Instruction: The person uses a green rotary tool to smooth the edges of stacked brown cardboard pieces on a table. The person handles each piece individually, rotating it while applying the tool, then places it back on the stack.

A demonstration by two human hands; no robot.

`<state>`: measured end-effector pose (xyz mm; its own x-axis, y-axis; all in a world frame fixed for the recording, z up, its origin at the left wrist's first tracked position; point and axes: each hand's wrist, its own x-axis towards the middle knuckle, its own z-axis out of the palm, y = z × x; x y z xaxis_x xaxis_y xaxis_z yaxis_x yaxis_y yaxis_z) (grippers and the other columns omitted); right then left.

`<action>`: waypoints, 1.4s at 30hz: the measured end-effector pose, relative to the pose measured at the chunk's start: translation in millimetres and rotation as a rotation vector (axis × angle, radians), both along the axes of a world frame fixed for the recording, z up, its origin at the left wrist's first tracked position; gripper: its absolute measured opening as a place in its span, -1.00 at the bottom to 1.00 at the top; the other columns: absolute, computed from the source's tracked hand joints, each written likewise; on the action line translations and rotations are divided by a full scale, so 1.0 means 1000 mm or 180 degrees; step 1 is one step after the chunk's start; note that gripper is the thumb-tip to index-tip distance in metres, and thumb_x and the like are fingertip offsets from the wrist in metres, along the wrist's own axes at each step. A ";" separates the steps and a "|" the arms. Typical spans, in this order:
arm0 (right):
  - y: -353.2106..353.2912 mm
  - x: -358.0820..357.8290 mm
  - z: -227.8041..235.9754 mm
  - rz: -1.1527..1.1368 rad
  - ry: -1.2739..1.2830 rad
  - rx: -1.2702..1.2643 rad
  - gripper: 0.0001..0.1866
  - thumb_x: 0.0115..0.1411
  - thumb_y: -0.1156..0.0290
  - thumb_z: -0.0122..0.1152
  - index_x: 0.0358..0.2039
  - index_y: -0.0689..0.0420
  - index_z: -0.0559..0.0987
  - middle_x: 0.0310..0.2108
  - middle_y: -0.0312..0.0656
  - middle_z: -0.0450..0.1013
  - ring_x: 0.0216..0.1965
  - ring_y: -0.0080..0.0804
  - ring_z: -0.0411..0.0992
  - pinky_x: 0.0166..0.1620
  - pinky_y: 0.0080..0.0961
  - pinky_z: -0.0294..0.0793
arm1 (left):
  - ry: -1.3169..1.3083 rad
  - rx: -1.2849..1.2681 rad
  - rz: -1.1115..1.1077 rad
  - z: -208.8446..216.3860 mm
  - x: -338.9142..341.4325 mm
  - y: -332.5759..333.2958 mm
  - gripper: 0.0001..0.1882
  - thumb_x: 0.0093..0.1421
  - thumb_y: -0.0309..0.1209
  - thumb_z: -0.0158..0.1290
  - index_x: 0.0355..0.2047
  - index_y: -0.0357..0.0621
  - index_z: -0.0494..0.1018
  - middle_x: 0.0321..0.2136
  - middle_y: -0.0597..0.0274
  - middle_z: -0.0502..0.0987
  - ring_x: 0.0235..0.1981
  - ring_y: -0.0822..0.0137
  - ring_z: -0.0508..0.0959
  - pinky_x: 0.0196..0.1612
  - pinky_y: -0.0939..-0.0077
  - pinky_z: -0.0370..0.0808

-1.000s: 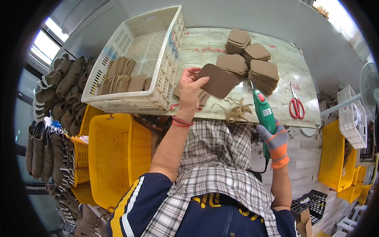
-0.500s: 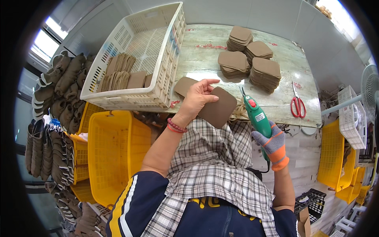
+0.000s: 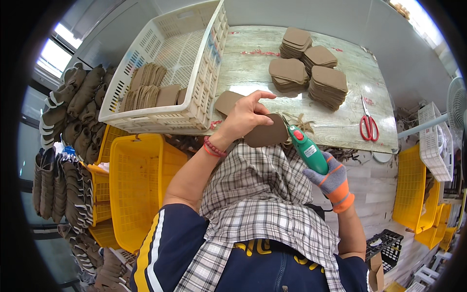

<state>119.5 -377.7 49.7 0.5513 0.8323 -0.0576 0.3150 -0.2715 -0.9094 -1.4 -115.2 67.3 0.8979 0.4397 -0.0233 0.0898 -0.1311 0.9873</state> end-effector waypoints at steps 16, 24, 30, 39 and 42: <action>0.002 0.008 0.009 0.0290 0.0298 -0.0091 -0.33 -0.08 0.18 0.46 -0.06 0.33 0.43 -0.35 -0.19 0.52 -0.34 -0.61 0.43 -0.24 -0.61 0.46 | 0.0450 0.0446 -0.0720 0.005 0.013 0.001 -0.27 -0.14 -0.65 0.18 0.13 -0.19 0.27 -0.56 0.35 0.49 -0.47 0.56 0.45 -0.33 0.66 0.37; -0.012 0.016 -0.010 -0.0407 0.0847 -0.0144 -0.46 -0.05 0.26 0.45 -0.12 0.27 0.46 -0.44 -0.27 0.48 -0.47 -0.67 0.38 -0.41 -0.69 0.40 | -0.0876 -0.0646 0.2353 -0.061 -0.020 0.054 -0.54 0.07 -0.67 0.03 0.03 -0.24 0.31 -0.33 0.21 0.44 -0.34 0.47 0.44 -0.25 0.63 0.43; -0.011 0.020 -0.018 -0.0480 0.0806 -0.0024 -0.49 -0.05 0.29 0.44 -0.14 0.27 0.46 -0.48 -0.31 0.46 -0.54 -0.68 0.35 -0.48 -0.70 0.38 | -0.0018 0.1157 0.3056 -0.107 -0.021 0.069 -0.54 0.06 -0.62 0.05 0.01 -0.29 0.28 -0.21 0.03 0.38 -0.16 0.12 0.41 -0.04 0.31 0.35; -0.012 0.024 -0.025 -0.0664 0.0963 -0.0013 -0.52 -0.03 0.31 0.43 -0.16 0.27 0.46 -0.51 -0.32 0.45 -0.59 -0.70 0.33 -0.52 -0.70 0.35 | 0.0723 0.4325 0.2245 -0.069 0.001 0.042 -0.64 0.03 -0.52 0.05 -0.10 -0.25 0.43 -0.02 -0.03 0.32 0.06 -0.01 0.26 0.11 0.14 0.19; -0.011 0.026 -0.022 -0.0750 0.1096 0.0009 -0.53 -0.02 0.32 0.41 -0.15 0.27 0.46 -0.52 -0.33 0.45 -0.60 -0.69 0.32 -0.53 -0.70 0.35 | 0.0048 0.4250 0.1840 -0.059 0.047 0.059 -0.67 0.05 -0.49 -0.04 -0.15 -0.25 0.48 0.02 -0.04 0.33 0.12 -0.02 0.22 0.13 0.08 0.13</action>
